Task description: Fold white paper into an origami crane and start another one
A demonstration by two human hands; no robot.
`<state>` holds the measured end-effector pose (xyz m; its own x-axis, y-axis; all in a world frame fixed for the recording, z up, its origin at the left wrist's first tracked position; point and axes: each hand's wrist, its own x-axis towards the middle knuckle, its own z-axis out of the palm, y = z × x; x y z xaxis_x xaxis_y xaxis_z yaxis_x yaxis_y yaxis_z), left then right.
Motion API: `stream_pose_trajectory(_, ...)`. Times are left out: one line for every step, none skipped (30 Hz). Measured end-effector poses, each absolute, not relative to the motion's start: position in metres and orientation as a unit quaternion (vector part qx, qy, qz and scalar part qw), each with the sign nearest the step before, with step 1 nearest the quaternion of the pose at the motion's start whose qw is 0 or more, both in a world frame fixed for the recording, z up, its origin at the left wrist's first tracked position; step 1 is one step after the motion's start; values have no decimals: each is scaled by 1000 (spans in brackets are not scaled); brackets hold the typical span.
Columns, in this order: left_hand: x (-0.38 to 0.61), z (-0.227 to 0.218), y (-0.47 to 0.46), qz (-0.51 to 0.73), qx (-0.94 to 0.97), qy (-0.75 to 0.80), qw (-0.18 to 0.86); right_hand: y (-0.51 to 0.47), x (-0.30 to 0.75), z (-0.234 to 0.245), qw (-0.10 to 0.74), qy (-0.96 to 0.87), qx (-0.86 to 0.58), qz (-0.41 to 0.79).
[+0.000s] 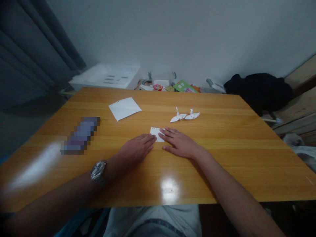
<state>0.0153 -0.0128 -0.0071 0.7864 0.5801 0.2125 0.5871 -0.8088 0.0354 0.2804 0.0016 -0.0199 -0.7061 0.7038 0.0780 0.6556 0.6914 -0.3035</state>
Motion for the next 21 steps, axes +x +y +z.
stream_pose_trajectory(15,-6,-14,-103,-946,-307,13,1,280,-20,96,-914,-373,126)
stream_pose_trajectory(15,-5,-14,-100,-946,-308,8,1,280,-20,96,-914,-373,126)
stream_pose_trajectory(15,-4,-15,-98,-946,-309,4,1,280,-19,95,-914,-374,125)
stream_pose_trajectory(15,-4,-15,-96,-945,-311,0,1,280,-19,94,-915,-373,125)
stream_pose_trajectory(15,-4,-15,-95,-945,-314,-4,0,280,-19,91,-916,-371,125)
stream_pose_trajectory(16,-4,-15,-96,-944,-316,-6,0,280,-19,90,-916,-370,124)
stream_pose_trajectory(16,-5,-15,-97,-943,-318,-9,0,280,-19,89,-917,-368,125)
stream_pose_trajectory(16,-5,-15,-98,-943,-319,-11,0,280,-19,91,-917,-367,126)
stream_pose_trajectory(16,-5,-15,-100,-942,-320,-13,0,281,-19,93,-917,-367,128)
stream_pose_trajectory(16,-5,-15,-102,-942,-321,-14,0,281,-19,96,-916,-366,130)
stream_pose_trajectory(16,-5,-15,-103,-942,-320,-15,1,282,-19,97,-916,-366,134)
stream_pose_trajectory(16,-4,-15,-104,-942,-319,-16,1,283,-19,95,-916,-364,136)
stream_pose_trajectory(16,-4,-15,-104,-942,-319,-16,1,283,-19,92,-917,-362,137)
stream_pose_trajectory(16,-3,-15,-104,-942,-320,-16,2,284,-19,89,-918,-361,138)
stream_pose_trajectory(15,-3,-15,-102,-942,-320,-16,2,285,-18,88,-919,-359,138)
stream_pose_trajectory(15,-4,-15,-100,-942,-321,-16,2,285,-18,87,-919,-359,139)
stream_pose_trajectory(15,-4,-15,-99,-942,-321,-15,2,285,-18,89,-919,-359,138)
stream_pose_trajectory(15,-5,-15,-99,-942,-320,-15,2,285,-18,92,-918,-360,138)
stream_pose_trajectory(15,-5,-15,-99,-942,-320,-14,2,285,-17,95,-918,-360,138)
stream_pose_trajectory(15,-6,-15,-100,-942,-320,-14,2,284,-17,97,-918,-359,137)
stream_pose_trajectory(15,-6,-15,-100,-942,-320,-13,1,284,-16,97,-919,-356,136)
